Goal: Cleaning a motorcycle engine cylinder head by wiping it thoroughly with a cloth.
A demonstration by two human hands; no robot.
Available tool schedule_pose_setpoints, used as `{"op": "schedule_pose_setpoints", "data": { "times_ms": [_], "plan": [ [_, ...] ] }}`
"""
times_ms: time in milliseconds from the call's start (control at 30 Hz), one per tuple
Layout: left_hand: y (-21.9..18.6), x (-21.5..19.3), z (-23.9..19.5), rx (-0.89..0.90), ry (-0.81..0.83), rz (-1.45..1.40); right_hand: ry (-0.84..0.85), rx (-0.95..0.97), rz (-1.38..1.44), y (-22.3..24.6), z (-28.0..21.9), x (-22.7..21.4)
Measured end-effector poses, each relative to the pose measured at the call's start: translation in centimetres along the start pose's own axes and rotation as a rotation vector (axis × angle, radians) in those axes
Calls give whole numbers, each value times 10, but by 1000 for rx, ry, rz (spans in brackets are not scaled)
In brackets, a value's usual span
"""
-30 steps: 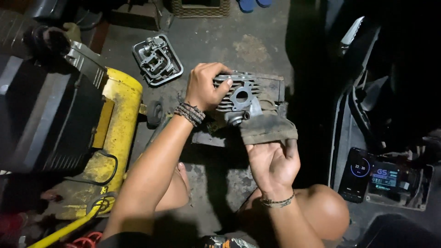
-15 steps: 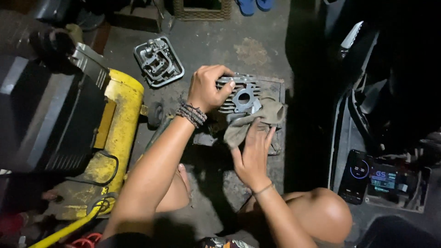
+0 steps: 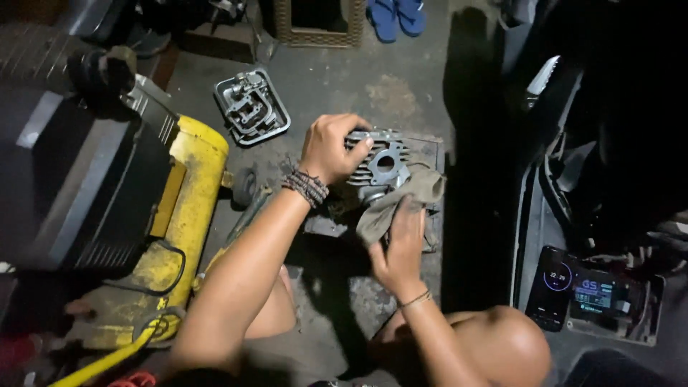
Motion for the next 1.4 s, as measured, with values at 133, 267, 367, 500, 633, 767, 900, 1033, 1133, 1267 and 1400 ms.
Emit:
{"op": "schedule_pose_setpoints", "data": {
  "times_ms": [133, 267, 367, 500, 633, 767, 900, 1033, 1133, 1267, 1400],
  "plan": [
    [3, 3, 2, 17, -8, -4, -8, 40, 59, 0, 31, -22],
    [4, 5, 1, -4, 1, 8, 36, 74, -4, 29, 31, -28],
    [2, 2, 3, -17, -9, 18, 62, 93, 43, 20, 46, -31],
    [1, 3, 0, -14, -14, 9, 67, 39, 40, 15, 51, -38],
    [-2, -1, 7, -13, -28, 14, 122, 13, -28, 32, 48, -37],
    [-4, 1, -1, -7, -8, -7, 164, 9, -196, 44, 58, -34],
    [-6, -4, 3, -2, -12, -11, 182, 5, -308, 50, 67, -31],
    [-5, -3, 4, -16, 1, -30, 205, -10, -329, 60, 70, -35],
    [-3, -3, 3, -29, 3, -31, 230, -3, -329, 65, 70, -38],
    [-4, -2, 3, -21, 8, -39, 248, 42, -341, 73, 77, -37],
    [-12, -5, 0, -29, -7, -37, 275, 90, -341, 86, 77, -37]
  ]
}}
Point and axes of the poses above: each hand's wrist, its own z-axis towards the middle knuckle, its own x-axis out of the palm, y = z × x, the point moved 2 cm from there along z, towards the middle knuckle, and after that the axes turned 7 degrees about -x, right-handed, at the moved point
